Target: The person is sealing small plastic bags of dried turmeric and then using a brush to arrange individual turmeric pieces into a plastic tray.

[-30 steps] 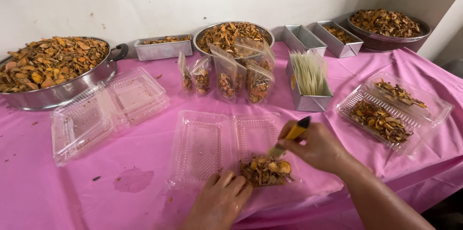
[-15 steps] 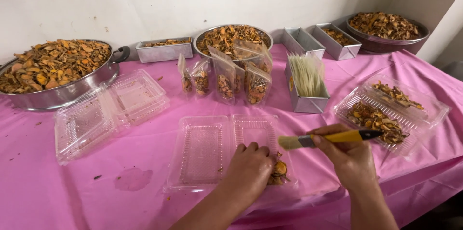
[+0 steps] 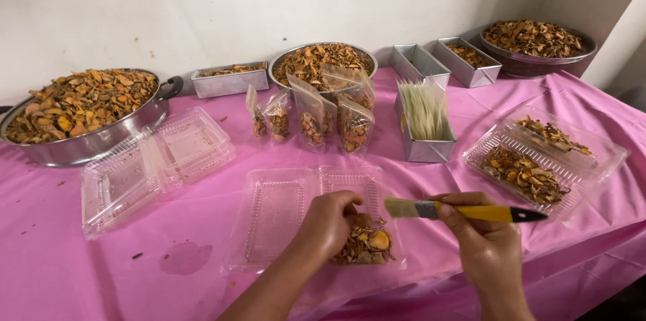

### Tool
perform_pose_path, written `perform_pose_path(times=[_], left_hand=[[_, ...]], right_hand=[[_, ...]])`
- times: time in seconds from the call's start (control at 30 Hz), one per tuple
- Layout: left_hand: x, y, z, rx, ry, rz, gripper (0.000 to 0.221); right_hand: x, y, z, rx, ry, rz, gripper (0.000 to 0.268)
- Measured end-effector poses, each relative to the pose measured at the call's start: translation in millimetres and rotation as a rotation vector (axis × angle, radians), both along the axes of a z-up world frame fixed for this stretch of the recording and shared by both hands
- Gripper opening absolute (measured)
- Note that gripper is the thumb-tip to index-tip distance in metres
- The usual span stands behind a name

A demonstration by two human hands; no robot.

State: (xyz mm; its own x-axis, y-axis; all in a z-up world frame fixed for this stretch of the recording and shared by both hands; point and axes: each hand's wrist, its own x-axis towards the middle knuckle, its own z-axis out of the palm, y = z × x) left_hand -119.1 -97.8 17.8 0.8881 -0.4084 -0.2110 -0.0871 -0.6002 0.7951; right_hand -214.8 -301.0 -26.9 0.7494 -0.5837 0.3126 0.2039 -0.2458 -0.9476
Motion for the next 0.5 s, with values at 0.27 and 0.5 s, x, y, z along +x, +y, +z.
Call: perform_pose_path(times=[0.27, 0.5], left_hand=[[24.5, 7.5, -24.1, -0.267, 0.080, 0.200, 0.038], [23.9, 10.6, -31.9, -0.493, 0.081, 0.199, 0.019]], right_hand=[[18.5, 25.1, -30.3, -0.150, -0.175, 0.197, 0.019], [22.7, 34.8, -34.7, -0.317, -0.252, 0.267, 0.015]])
